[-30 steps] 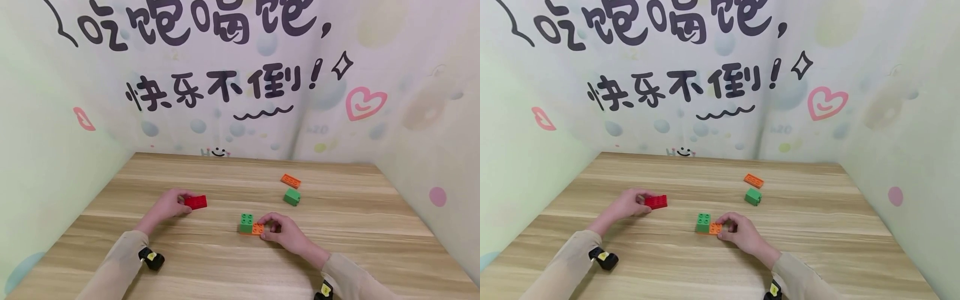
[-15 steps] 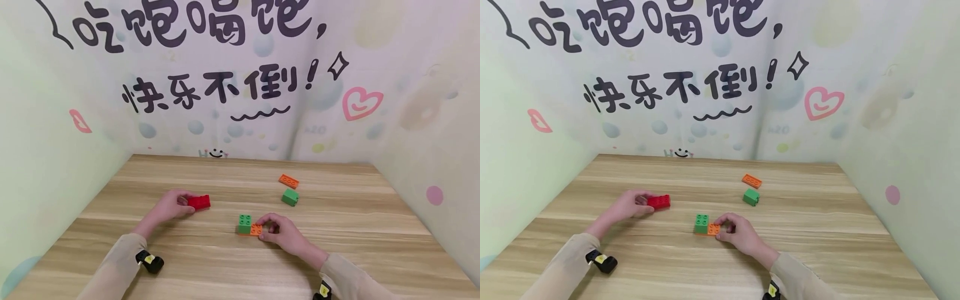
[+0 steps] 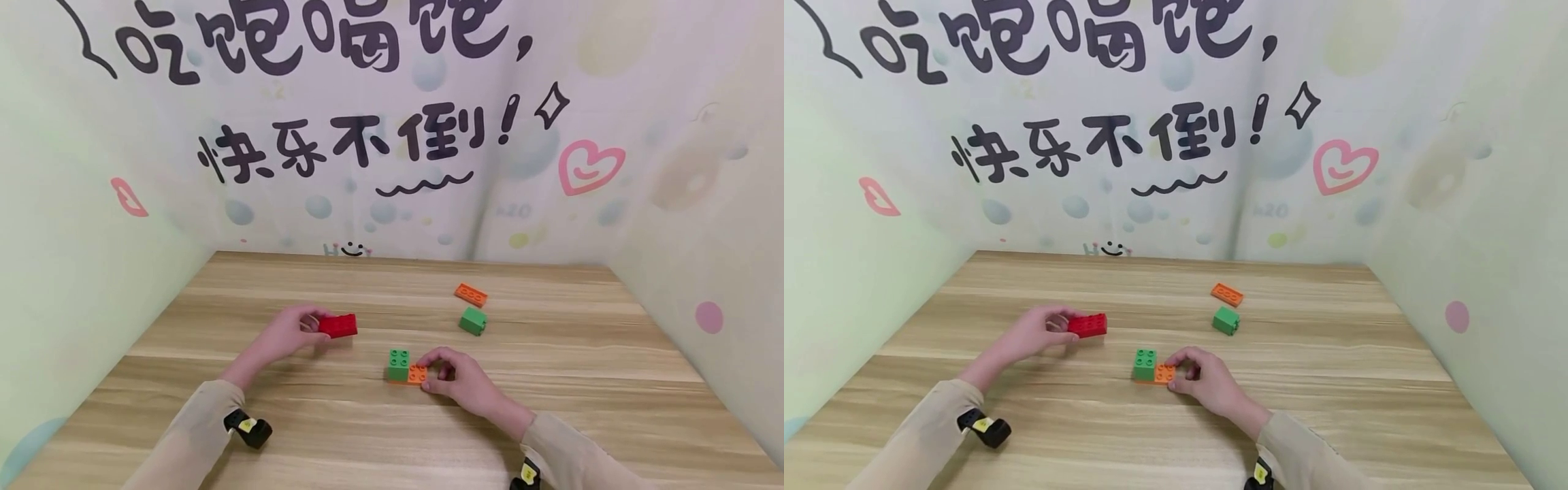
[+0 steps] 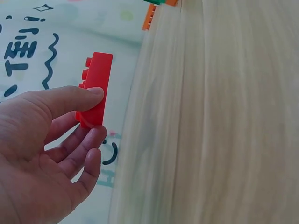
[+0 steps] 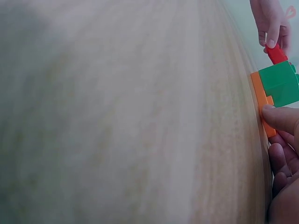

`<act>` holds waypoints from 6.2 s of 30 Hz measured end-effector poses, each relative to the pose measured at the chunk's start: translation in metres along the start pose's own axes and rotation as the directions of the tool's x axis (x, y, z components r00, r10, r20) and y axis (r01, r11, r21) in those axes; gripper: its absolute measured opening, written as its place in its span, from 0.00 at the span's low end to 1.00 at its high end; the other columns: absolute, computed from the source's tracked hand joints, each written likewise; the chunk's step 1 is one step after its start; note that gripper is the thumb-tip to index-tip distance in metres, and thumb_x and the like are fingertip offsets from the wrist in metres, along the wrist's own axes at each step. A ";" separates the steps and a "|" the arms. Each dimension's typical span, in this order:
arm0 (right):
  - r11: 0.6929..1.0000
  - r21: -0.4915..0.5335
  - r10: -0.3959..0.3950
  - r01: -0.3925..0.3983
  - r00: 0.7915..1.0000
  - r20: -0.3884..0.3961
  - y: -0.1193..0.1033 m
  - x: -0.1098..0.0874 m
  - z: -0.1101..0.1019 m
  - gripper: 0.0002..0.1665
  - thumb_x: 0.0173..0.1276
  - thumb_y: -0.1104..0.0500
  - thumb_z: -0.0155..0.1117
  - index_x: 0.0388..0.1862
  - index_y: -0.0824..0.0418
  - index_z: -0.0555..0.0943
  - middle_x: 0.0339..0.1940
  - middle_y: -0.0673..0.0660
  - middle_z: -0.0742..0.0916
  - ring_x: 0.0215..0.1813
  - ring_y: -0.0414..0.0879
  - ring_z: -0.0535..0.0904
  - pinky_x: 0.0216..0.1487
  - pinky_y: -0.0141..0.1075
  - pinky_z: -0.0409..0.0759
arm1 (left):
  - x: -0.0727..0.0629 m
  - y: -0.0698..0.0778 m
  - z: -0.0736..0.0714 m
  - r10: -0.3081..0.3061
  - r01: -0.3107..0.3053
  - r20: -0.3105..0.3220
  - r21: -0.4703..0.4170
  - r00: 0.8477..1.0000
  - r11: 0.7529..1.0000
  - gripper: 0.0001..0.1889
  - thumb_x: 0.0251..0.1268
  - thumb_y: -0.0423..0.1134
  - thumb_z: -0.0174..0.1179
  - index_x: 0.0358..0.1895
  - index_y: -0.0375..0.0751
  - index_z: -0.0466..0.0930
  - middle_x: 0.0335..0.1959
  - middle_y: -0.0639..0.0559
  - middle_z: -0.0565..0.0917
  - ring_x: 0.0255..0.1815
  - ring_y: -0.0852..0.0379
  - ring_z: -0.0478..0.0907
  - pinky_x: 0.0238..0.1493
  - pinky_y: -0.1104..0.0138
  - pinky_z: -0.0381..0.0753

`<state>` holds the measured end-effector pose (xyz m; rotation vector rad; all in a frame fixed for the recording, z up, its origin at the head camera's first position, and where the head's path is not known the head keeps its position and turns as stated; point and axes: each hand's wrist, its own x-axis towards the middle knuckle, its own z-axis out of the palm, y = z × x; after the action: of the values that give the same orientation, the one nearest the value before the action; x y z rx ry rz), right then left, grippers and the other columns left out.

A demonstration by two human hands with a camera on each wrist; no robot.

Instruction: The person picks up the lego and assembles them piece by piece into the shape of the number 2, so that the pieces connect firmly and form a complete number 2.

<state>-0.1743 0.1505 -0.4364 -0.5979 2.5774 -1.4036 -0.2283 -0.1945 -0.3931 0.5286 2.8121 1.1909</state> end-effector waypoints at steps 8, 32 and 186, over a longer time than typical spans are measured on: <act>1.000 0.019 0.011 -0.010 1.000 -0.002 -0.001 -0.001 0.001 0.18 0.61 0.60 0.72 0.51 0.57 0.82 0.45 0.57 0.85 0.35 0.40 0.72 0.34 0.27 0.71 | 0.001 0.012 0.004 0.007 -0.007 0.008 -0.032 1.000 0.999 0.19 0.56 0.35 0.71 0.53 0.37 0.82 0.44 0.42 0.84 0.39 0.55 0.80 0.40 0.65 0.80; 1.000 0.023 -0.008 0.008 1.000 -0.004 0.002 0.000 0.001 0.17 0.62 0.60 0.72 0.50 0.57 0.82 0.49 0.58 0.86 0.35 0.39 0.72 0.34 0.27 0.71 | 0.004 0.049 0.019 0.094 -0.094 0.022 -0.027 0.995 0.995 0.19 0.55 0.35 0.73 0.50 0.38 0.83 0.44 0.44 0.83 0.38 0.57 0.79 0.42 0.66 0.84; 0.999 -0.040 0.013 -0.014 1.000 -0.028 0.004 0.017 0.001 0.16 0.61 0.59 0.73 0.47 0.57 0.81 0.37 0.54 0.83 0.34 0.43 0.72 0.33 0.29 0.70 | 0.012 0.057 0.072 0.211 -0.177 0.091 -0.289 0.973 0.941 0.14 0.63 0.38 0.67 0.52 0.44 0.85 0.45 0.46 0.87 0.40 0.60 0.79 0.43 0.70 0.81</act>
<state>-0.1907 0.1441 -0.4393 -0.5695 2.6319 -1.3694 -0.2108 -0.1038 -0.4026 0.8389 2.4789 1.5030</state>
